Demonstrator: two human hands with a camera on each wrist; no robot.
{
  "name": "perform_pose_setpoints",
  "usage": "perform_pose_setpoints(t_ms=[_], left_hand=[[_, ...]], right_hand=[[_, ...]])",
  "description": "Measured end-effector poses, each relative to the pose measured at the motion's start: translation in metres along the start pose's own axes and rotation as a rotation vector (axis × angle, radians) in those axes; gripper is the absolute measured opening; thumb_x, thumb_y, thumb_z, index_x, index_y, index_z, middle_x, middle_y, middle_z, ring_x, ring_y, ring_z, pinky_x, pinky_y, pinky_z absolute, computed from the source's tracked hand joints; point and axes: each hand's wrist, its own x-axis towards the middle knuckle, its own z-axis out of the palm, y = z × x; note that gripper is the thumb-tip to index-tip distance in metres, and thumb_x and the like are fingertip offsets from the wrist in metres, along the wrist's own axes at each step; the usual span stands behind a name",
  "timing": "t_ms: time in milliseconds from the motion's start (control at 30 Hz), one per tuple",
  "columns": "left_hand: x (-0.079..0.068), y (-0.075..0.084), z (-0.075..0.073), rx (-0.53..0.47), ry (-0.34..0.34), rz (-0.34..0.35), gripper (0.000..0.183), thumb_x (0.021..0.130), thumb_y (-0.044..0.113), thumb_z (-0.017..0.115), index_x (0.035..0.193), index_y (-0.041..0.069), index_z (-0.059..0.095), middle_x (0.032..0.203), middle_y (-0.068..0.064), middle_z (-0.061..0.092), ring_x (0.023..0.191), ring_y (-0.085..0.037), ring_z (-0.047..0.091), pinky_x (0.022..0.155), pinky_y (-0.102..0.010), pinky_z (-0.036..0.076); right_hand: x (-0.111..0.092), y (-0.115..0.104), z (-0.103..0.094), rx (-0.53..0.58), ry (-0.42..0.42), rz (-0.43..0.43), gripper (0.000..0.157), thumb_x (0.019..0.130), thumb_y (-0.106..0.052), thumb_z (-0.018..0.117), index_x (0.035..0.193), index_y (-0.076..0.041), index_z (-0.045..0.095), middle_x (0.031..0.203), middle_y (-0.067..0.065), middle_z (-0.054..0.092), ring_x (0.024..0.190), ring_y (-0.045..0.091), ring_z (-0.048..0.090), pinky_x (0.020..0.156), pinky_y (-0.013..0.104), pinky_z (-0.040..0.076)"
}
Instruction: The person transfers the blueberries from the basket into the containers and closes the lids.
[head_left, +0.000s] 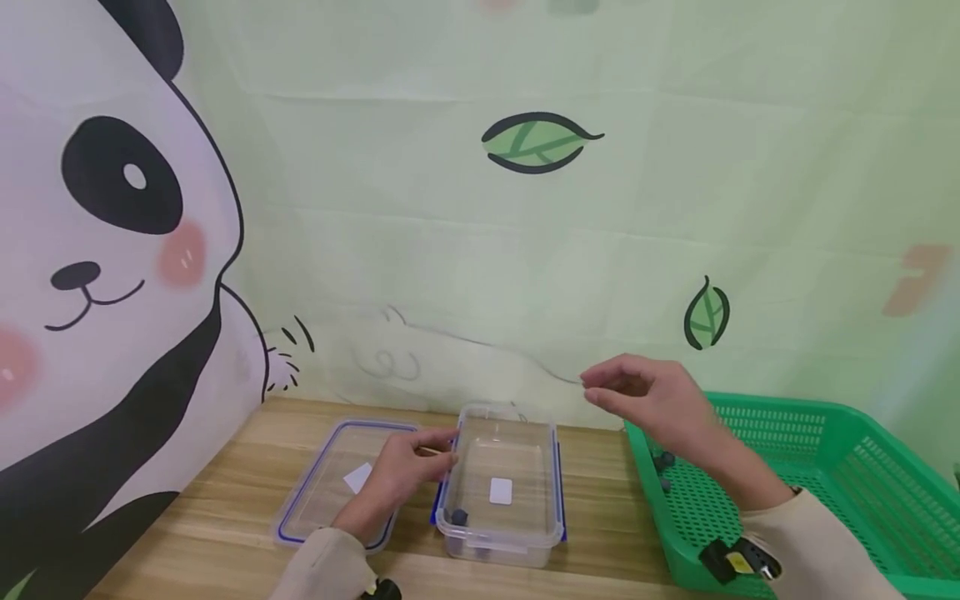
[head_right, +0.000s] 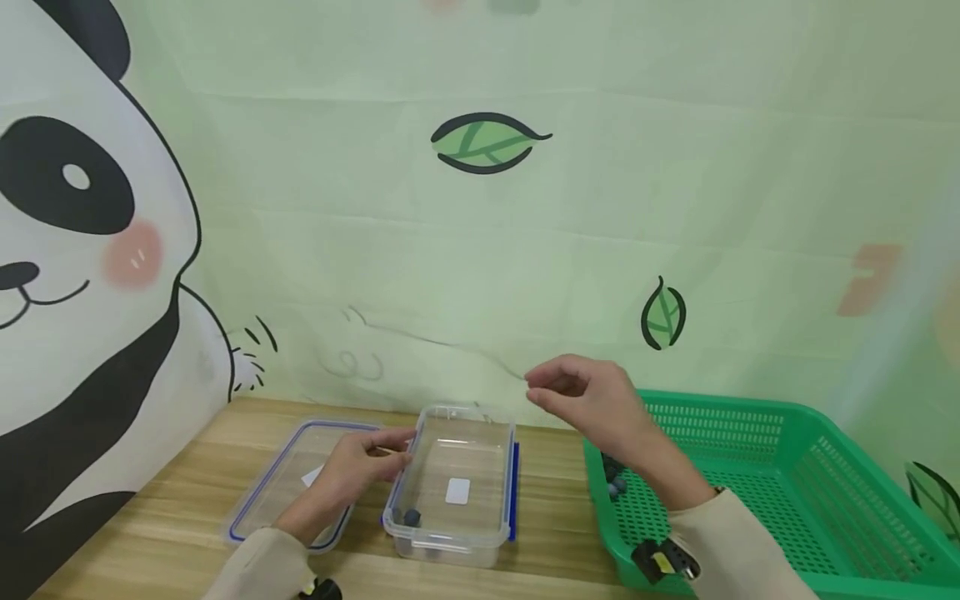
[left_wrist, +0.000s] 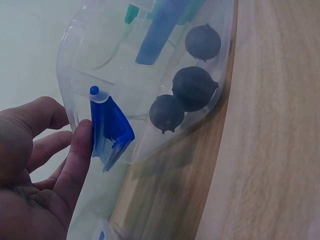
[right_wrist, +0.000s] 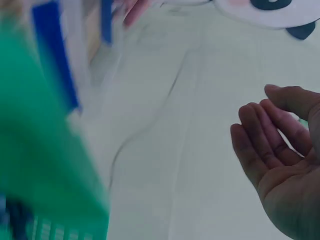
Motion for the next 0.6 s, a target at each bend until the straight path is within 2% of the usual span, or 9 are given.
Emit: perform_pose_setpoints(t_ms=[133,367,600], left_hand=[[0.000,-0.001,0.000,-0.010,-0.010,-0.001,0.038,0.093,0.000,0.076,0.131,-0.006,0.071,0.105,-0.012,0.073,0.081,-0.021,0.072,0.074,-0.034,0.065],[-0.001,-0.001,-0.001,0.001,-0.010,-0.009,0.038,0.093,0.002,0.076,0.131,-0.004,0.071,0.106,-0.011,0.073,0.082,-0.021,0.072,0.076,-0.035,0.064],[0.000,0.000,-0.001,-0.004,-0.016,0.008,0.039,0.094,0.002,0.076,0.132,-0.006,0.070,0.106,-0.011,0.073,0.082,-0.021,0.072,0.076,-0.037,0.065]], right_hand=[[0.004,0.023,-0.019,-0.078,0.005,-0.011,0.023,0.101,-0.022,0.076,0.119,-0.008,0.077,0.113,0.005,0.077,0.103,0.020,0.074,0.084,0.027,0.060],[0.003,0.064,-0.044,-0.139,-0.019,0.046,0.029,0.102,-0.027,0.075,0.122,-0.008,0.076,0.115,0.005,0.077,0.104,0.022,0.072,0.084,0.027,0.059],[0.001,0.096,-0.057,-0.176,-0.084,0.094,0.033,0.103,-0.028,0.073,0.126,-0.004,0.074,0.116,0.005,0.076,0.108,0.025,0.071,0.086,0.034,0.059]])
